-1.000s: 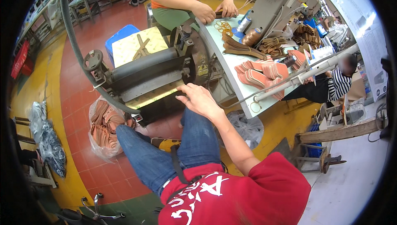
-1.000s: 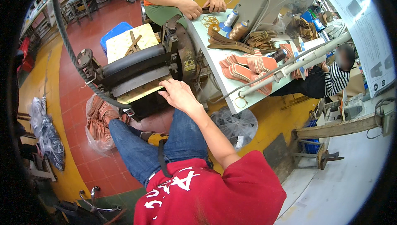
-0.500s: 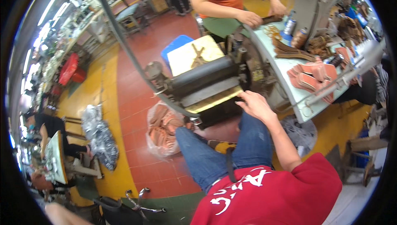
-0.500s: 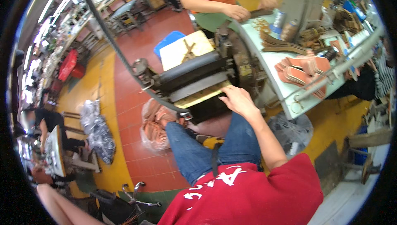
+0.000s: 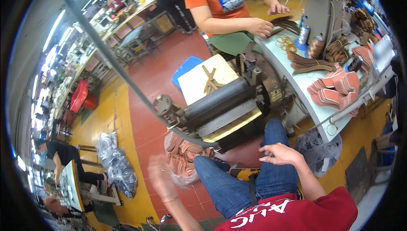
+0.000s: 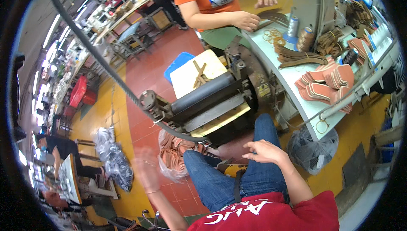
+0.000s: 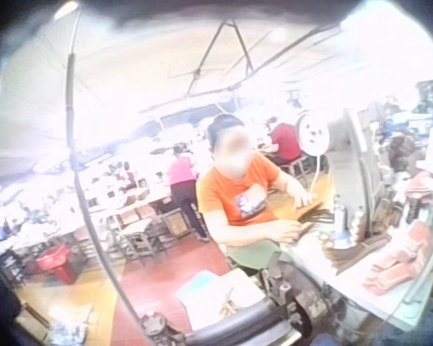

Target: The person repeatedly feeds pink leather pieces through a roller machine, then stacks them on the table. They also handle thin brown leather strips, placing them on the table. The person works at a workstation in a factory setting with other workers nearby.

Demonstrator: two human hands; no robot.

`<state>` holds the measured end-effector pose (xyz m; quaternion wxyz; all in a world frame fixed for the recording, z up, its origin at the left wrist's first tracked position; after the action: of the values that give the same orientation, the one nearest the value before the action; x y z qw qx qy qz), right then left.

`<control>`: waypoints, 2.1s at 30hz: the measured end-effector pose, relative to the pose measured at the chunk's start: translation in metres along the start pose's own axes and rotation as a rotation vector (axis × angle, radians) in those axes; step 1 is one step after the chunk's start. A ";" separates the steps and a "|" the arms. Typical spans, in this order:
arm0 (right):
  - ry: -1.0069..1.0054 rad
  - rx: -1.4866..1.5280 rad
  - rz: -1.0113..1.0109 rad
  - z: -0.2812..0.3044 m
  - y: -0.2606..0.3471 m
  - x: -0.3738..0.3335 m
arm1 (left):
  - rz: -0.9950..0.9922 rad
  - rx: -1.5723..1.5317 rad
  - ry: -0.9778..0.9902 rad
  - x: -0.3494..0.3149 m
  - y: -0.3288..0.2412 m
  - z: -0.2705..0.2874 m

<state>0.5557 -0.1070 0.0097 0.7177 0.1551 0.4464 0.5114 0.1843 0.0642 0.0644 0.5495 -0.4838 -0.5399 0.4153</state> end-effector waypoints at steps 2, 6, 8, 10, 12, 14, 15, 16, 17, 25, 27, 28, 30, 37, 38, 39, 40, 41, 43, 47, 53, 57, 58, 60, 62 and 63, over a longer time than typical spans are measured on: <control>0.043 0.087 0.066 0.022 0.016 0.000 | 0.283 1.173 0.526 -0.037 0.075 -0.022; 0.044 0.192 0.226 0.072 0.066 0.020 | 0.439 1.085 0.731 -0.131 0.181 -0.049; -0.010 0.158 0.307 0.097 0.096 0.043 | 0.216 1.169 0.555 -0.148 0.193 -0.057; -0.144 0.063 0.427 0.119 0.129 0.071 | 0.304 1.154 0.532 -0.142 0.191 -0.060; -0.242 -0.111 0.542 0.142 0.159 0.121 | 0.299 1.133 0.505 -0.133 0.183 -0.067; -0.234 -0.184 0.546 0.158 0.186 0.192 | 0.322 1.141 0.516 -0.129 0.177 -0.069; -0.166 -0.088 0.479 0.163 0.193 0.228 | 0.293 1.153 0.497 -0.127 0.176 -0.071; -0.128 -0.052 0.313 0.160 0.198 0.269 | 0.304 1.165 0.504 -0.127 0.176 -0.071; -0.110 -0.039 0.167 0.157 0.196 0.304 | 0.308 1.167 0.510 -0.128 0.177 -0.072; 0.100 -0.800 -0.159 0.091 0.091 0.501 | 0.369 1.222 0.548 -0.115 0.169 -0.077; 0.042 -0.634 -0.365 0.075 0.067 0.535 | 0.404 1.233 0.578 -0.111 0.167 -0.079; 0.005 -0.606 -0.458 0.067 0.061 0.548 | 0.420 1.248 0.593 -0.109 0.166 -0.078; -0.064 -0.511 -0.580 0.058 0.061 0.565 | 0.427 1.233 0.584 -0.107 0.167 -0.079; -0.066 -0.673 -0.772 0.048 0.097 0.537 | 0.445 1.218 0.580 -0.102 0.172 -0.080; -0.101 -0.600 -0.770 0.048 0.101 0.533 | 0.448 1.216 0.579 -0.102 0.172 -0.080; -0.110 -0.531 -0.765 0.051 0.103 0.531 | 0.446 1.216 0.578 -0.102 0.172 -0.079; -0.119 -0.463 -0.758 0.053 0.104 0.529 | 0.454 1.210 0.577 -0.102 0.172 -0.079; -0.111 -0.477 -0.753 0.053 0.103 0.528 | 0.460 1.206 0.577 -0.102 0.172 -0.079; -0.101 -0.494 -0.721 0.056 0.098 0.527 | 0.465 1.195 0.575 -0.103 0.173 -0.078; -0.077 -0.475 -0.745 0.059 0.084 0.522 | 0.446 1.187 0.557 -0.103 0.172 -0.077; -0.126 -0.507 -0.753 0.063 0.073 0.526 | 0.450 1.183 0.548 -0.102 0.171 -0.078; -0.171 -0.349 -0.704 0.070 0.059 0.523 | 0.458 1.203 0.568 -0.103 0.172 -0.078; -0.194 -0.340 -0.692 0.072 0.057 0.521 | 0.464 1.190 0.565 -0.103 0.172 -0.078; -0.221 -0.324 -0.656 0.077 0.055 0.516 | 0.447 1.191 0.554 -0.103 0.173 -0.079; -0.233 -0.309 -0.625 0.081 0.058 0.510 | 0.445 1.189 0.548 -0.102 0.173 -0.079; -0.238 -0.311 -0.565 0.082 0.061 0.508 | 0.446 1.185 0.547 -0.102 0.173 -0.079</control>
<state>0.6245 0.3817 -0.1483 0.8931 -0.0272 0.3015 0.3327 0.2672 -0.0101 -0.1204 0.7393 -0.2886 0.0489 0.6064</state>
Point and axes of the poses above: each hand's wrist, its own x-axis towards the middle knuckle, its own z-axis out of the back of the hand, y = z × x, the point moved 1 cm from there along x, towards the middle knuckle, and after that the axes turned 8 degrees about -z, right-handed, at the moved point
